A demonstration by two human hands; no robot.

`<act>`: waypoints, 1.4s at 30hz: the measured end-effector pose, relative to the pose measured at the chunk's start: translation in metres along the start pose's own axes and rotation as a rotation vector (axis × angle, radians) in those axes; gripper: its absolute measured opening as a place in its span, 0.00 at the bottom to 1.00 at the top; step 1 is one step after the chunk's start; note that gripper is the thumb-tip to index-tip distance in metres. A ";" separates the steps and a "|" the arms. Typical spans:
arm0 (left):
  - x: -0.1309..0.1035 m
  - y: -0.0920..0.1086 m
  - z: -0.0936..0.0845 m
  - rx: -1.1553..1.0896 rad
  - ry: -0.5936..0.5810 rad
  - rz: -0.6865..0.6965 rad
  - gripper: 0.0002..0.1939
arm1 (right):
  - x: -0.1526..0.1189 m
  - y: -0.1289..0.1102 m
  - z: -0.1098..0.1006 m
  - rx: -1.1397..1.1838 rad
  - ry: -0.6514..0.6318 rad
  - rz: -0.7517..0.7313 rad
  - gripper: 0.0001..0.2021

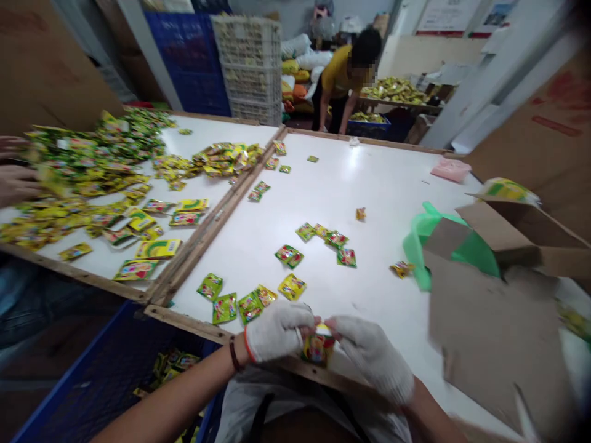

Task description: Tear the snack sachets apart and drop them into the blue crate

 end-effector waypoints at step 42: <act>-0.018 0.006 0.021 0.537 -0.152 0.241 0.14 | -0.028 0.002 0.012 -0.184 0.119 -0.278 0.22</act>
Point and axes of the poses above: each hand's wrist, its own x-axis towards the middle knuckle, its own z-axis out of the palm, y = z × x, the point moved 7 cm from there along x, towards the middle knuckle, and after that the axes turned 9 degrees about z, right-handed, at the moved point
